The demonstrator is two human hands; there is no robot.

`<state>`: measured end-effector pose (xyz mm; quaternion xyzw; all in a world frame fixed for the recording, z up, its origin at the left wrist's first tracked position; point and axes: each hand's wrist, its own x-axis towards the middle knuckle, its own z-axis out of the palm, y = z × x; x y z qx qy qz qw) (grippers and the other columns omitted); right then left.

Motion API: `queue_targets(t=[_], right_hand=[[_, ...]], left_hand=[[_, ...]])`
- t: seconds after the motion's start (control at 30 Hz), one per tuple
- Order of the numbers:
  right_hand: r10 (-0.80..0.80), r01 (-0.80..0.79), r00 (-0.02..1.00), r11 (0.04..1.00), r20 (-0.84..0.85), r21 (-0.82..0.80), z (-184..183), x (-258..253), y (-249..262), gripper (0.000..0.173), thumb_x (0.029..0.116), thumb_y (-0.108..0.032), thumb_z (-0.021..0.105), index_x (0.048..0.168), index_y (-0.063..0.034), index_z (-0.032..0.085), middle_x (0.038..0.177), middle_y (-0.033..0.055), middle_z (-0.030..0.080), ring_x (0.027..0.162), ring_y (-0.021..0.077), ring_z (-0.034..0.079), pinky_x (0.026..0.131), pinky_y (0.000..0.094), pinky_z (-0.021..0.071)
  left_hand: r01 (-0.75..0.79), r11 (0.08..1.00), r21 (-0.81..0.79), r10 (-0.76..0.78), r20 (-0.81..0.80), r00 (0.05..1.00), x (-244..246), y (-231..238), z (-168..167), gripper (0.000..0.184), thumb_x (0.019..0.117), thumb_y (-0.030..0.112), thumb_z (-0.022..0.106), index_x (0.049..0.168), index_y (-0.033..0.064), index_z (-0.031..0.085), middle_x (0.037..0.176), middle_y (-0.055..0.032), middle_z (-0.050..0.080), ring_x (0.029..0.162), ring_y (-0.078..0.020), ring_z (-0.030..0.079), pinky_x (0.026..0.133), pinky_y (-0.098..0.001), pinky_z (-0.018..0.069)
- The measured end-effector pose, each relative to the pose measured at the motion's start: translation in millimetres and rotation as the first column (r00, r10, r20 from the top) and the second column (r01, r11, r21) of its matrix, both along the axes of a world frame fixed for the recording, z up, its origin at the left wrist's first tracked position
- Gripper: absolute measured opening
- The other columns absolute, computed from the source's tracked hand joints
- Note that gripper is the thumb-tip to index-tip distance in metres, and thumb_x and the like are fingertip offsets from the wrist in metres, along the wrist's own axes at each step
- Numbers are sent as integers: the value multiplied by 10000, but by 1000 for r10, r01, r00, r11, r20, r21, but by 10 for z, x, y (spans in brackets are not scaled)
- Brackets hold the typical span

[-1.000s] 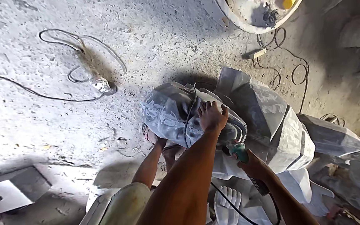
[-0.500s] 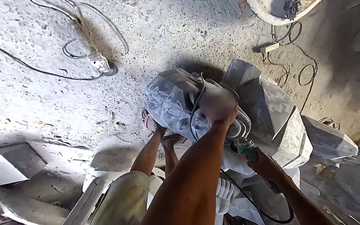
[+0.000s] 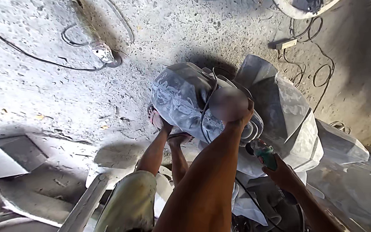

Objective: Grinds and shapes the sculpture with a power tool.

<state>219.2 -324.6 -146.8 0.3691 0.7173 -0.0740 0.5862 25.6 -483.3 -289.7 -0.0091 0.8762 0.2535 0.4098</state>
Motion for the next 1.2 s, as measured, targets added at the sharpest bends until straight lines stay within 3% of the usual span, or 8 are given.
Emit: queue_targets(t=[0.23, 0.47, 0.73, 1.03, 1.2], right_hand=[[78, -76, 997, 996, 28, -41, -189, -52, -213, 700, 887, -507, 691, 1474, -211, 452, 1111, 135, 709, 1030, 322, 698, 883, 589, 548], [106, -108, 991, 994, 76, 20, -154, -77, -227, 643, 888, -485, 687, 1425, -201, 479, 1074, 137, 712, 1011, 337, 700, 850, 592, 547], [-20, 21, 998, 1000, 60, -15, -212, -150, -270, 672, 887, -490, 711, 1441, -199, 466, 1105, 129, 701, 1019, 306, 695, 880, 572, 550], [-7, 6, 992, 1000, 127, 9, -206, -295, -239, 680, 887, -474, 734, 1432, -171, 465, 1137, 137, 695, 1044, 304, 692, 900, 565, 548], [-83, 87, 990, 996, 117, -25, -242, -285, -187, 683, 885, -463, 748, 1421, -160, 455, 1087, 126, 691, 930, 262, 713, 838, 505, 588]], left_hand=[[-5, 1000, 7, 5, -8, 1000, 6, 8, -22, 590, 983, 630, 345, 1236, 214, 678, 1431, -54, 595, 1502, -331, 348, 1212, -585, 257], [-5, 1000, 9, 5, 1, 1000, 0, 6, -2, 568, 998, 605, 332, 1229, 216, 674, 1437, -60, 593, 1515, -335, 329, 1215, -588, 257], [-27, 999, 33, 27, 7, 1000, 8, 3, -30, 569, 988, 608, 358, 1245, 214, 679, 1441, -61, 594, 1510, -338, 336, 1211, -601, 252], [-21, 999, 24, 21, 6, 1000, 9, 0, -16, 578, 991, 610, 337, 1250, 216, 672, 1457, -62, 581, 1518, -336, 325, 1213, -595, 254], [-34, 999, 23, 34, -10, 999, 19, 15, -37, 574, 983, 612, 348, 1224, 213, 684, 1417, -56, 606, 1499, -330, 353, 1206, -587, 264]])
